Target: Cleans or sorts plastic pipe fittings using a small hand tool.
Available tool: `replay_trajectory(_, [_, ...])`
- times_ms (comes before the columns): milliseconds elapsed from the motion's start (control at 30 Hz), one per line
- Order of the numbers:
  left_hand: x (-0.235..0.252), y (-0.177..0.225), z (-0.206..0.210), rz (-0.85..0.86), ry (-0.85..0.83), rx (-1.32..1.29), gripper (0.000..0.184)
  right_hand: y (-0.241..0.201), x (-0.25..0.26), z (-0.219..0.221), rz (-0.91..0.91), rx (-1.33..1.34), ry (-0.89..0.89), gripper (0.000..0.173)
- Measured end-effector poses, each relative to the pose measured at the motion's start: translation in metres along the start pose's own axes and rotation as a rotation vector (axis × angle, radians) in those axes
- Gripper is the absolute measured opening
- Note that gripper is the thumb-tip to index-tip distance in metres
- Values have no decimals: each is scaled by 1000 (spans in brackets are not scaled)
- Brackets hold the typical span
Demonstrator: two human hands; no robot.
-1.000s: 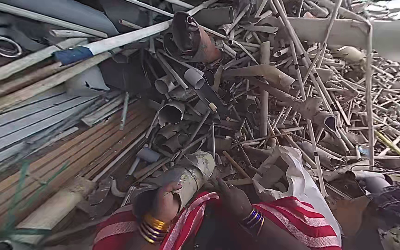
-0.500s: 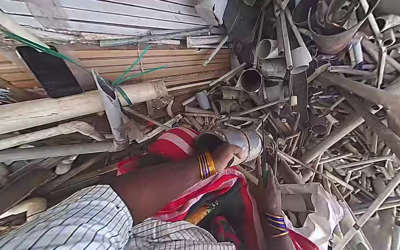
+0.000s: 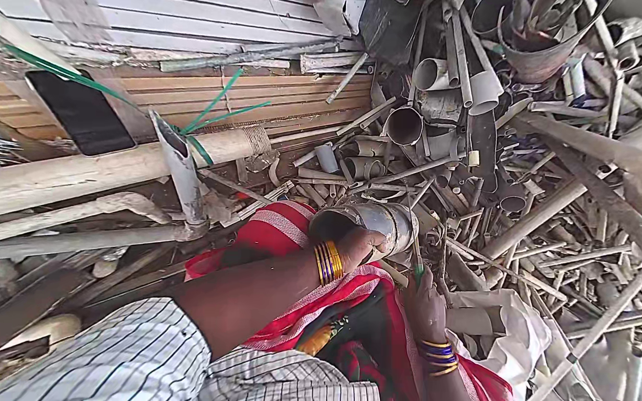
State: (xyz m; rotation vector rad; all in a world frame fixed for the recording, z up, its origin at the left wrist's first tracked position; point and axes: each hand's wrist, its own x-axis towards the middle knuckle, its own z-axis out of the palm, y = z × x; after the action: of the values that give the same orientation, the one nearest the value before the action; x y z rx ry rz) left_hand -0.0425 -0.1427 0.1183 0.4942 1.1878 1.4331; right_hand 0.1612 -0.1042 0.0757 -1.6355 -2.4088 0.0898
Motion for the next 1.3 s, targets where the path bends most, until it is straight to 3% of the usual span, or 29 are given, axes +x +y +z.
replay_trajectory(33, [-1,0,1,-10,-5,9,16,3,9,0,157,47,-122,45])
replay_trajectory(67, [-3,0,1,-17,-10,19,16,8,13,0,216,92,-121,46])
replay_trajectory(100, [-3,3,1,-23,-23,31,16,10,12,1,158,105,-7,47])
replay_trajectory(167, [-3,5,-1,-29,-48,51,17,10,4,2,-124,100,343,47])
replay_trajectory(233, [-3,5,-2,-41,-84,80,15,7,-2,4,-264,42,431,46])
replay_trajectory(267, [-4,5,-2,-54,-98,104,15,6,-4,5,-220,7,329,43])
replay_trajectory(333, [-7,6,1,-88,-101,156,20,4,4,-3,112,48,-78,44])
replay_trajectory(367, [-8,7,2,-94,-105,173,21,8,9,-6,212,87,-125,45])
replay_trajectory(500, [-5,7,-2,-60,-108,155,20,11,3,-9,-62,148,370,46])
replay_trajectory(533, [-4,7,-3,-50,-117,163,19,10,0,-7,-104,134,365,46])
replay_trajectory(567, [-5,7,-3,-51,-123,177,18,9,0,-7,-88,108,251,45])
replay_trajectory(633, [-7,7,-1,-73,-135,237,19,7,7,-12,89,84,-101,44])
replay_trajectory(667, [-9,7,-1,-83,-148,271,18,9,9,-14,138,89,-133,45])
replay_trajectory(767, [-10,10,-2,-45,-174,337,23,11,2,-16,-90,121,305,46])
replay_trajectory(833, [-12,11,-4,-42,-190,348,21,11,-3,-14,-222,87,419,46])
replay_trajectory(867, [-12,11,-4,-40,-200,357,18,10,-5,-13,-187,54,306,45])
replay_trajectory(933, [-13,9,-4,-19,-222,408,17,7,5,-18,103,45,-161,44])
replay_trajectory(967, [-14,8,-3,-4,-226,440,19,11,12,-20,211,78,-258,46])
replay_trajectory(1000, [-14,9,-4,7,-228,455,18,16,15,-20,221,122,-198,47])
replay_trajectory(1100, [-13,9,-7,55,-193,383,22,19,6,-13,-5,240,310,47])
replay_trajectory(1133, [-14,10,-7,50,-182,348,21,17,2,-9,-48,237,357,47])
replay_trajectory(1167, [-14,10,-8,43,-181,320,18,15,0,-6,-55,202,305,46])
replay_trajectory(1267, [-15,11,-7,48,-195,354,16,7,9,-13,196,115,-172,45])
replay_trajectory(1300, [-15,12,-8,56,-201,384,17,8,12,-15,223,116,-159,46])
